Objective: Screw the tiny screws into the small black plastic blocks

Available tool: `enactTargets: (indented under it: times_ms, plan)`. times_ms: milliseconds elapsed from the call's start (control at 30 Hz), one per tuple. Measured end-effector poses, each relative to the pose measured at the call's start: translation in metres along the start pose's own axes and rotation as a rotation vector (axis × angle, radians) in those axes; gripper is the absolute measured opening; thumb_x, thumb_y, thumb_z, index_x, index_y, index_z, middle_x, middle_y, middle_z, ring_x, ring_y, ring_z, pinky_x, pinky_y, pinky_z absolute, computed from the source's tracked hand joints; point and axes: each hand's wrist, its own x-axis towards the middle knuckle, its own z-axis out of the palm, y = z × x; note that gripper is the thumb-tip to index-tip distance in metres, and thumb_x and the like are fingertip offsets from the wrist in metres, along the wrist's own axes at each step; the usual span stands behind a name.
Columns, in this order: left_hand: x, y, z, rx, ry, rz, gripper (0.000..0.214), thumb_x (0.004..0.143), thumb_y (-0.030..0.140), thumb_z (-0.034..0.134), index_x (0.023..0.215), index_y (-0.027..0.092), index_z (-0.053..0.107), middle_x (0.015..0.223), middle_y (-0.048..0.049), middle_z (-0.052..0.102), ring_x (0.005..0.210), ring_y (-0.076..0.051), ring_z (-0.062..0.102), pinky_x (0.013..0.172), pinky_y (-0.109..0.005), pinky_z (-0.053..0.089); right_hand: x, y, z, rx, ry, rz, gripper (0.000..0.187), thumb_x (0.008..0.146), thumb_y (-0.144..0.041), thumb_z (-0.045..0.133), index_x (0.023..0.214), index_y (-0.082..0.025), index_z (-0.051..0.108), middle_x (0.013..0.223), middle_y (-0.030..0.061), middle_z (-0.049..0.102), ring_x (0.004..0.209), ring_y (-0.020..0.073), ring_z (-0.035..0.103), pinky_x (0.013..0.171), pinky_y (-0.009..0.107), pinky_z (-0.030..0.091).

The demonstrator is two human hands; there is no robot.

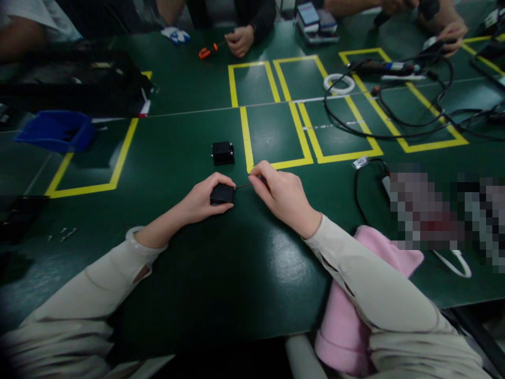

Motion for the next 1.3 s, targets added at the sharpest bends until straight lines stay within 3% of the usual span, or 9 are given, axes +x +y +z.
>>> enactTargets:
  times_ms: [167,333,633,833,1033,1300]
  plan:
    - [0.0,0.0005,-0.0003,-0.001,0.002,-0.005,0.036,0.085,0.027,0.07,0.116,0.02,0.055,0.114,-0.0064,0.063,0.106,-0.023,0.064,0.093,-0.037,0.051,0.0002,-0.0005,0.0004,0.005,0.009,-0.007,0.013,0.098,-0.026,0.051,0.107,-0.02,0.059,0.09,0.004,0.067,0.074,0.0156,0.064,0.066,0.027,0.041]
    - [-0.0004,-0.0004,0.0004,0.003,0.003,0.005,0.036,0.085,0.027,0.071,0.117,0.02,0.055,0.115,-0.0064,0.063,0.108,-0.023,0.064,0.095,-0.037,0.051,0.0008,0.0008,-0.0004,-0.02,0.005,0.045,0.016,0.098,-0.033,0.054,0.092,-0.02,0.059,0.076,0.0019,0.065,0.066,0.0156,0.061,0.063,0.027,0.038]
    - [0.0,-0.0008,0.0011,0.003,0.018,0.015,0.036,0.084,0.025,0.071,0.116,0.019,0.056,0.114,-0.0058,0.063,0.106,-0.022,0.064,0.094,-0.035,0.05,0.0002,0.0001,0.0001,0.0,0.01,-0.035,0.014,0.097,-0.024,0.053,0.106,-0.018,0.061,0.085,0.003,0.067,0.071,0.0142,0.064,0.066,0.025,0.042]
    - [-0.0008,-0.0007,0.001,0.006,0.016,0.022,0.036,0.085,0.025,0.072,0.117,0.019,0.056,0.115,-0.0057,0.062,0.107,-0.022,0.063,0.094,-0.034,0.05,-0.0002,-0.0009,-0.0018,-0.07,-0.022,-0.019,0.019,0.1,-0.032,0.053,0.093,-0.018,0.064,0.076,0.0023,0.068,0.064,0.0142,0.061,0.064,0.026,0.038]
    - [-0.0007,-0.0023,0.0018,0.009,0.021,0.033,0.036,0.085,0.025,0.072,0.117,0.019,0.055,0.114,-0.0056,0.062,0.106,-0.022,0.063,0.094,-0.034,0.05,-0.0016,-0.0033,-0.0006,-0.043,-0.001,-0.05,0.024,0.097,-0.025,0.051,0.116,-0.015,0.062,0.08,0.0023,0.067,0.068,0.0151,0.065,0.065,0.025,0.042]
    - [-0.0005,-0.0009,0.0013,0.01,0.019,0.023,0.037,0.085,0.025,0.072,0.117,0.019,0.055,0.115,-0.0058,0.062,0.107,-0.022,0.063,0.094,-0.035,0.05,-0.0001,-0.0042,-0.0032,-0.079,-0.067,0.012,0.02,0.099,-0.033,0.052,0.097,-0.018,0.064,0.076,0.003,0.068,0.064,0.0156,0.063,0.063,0.026,0.039]
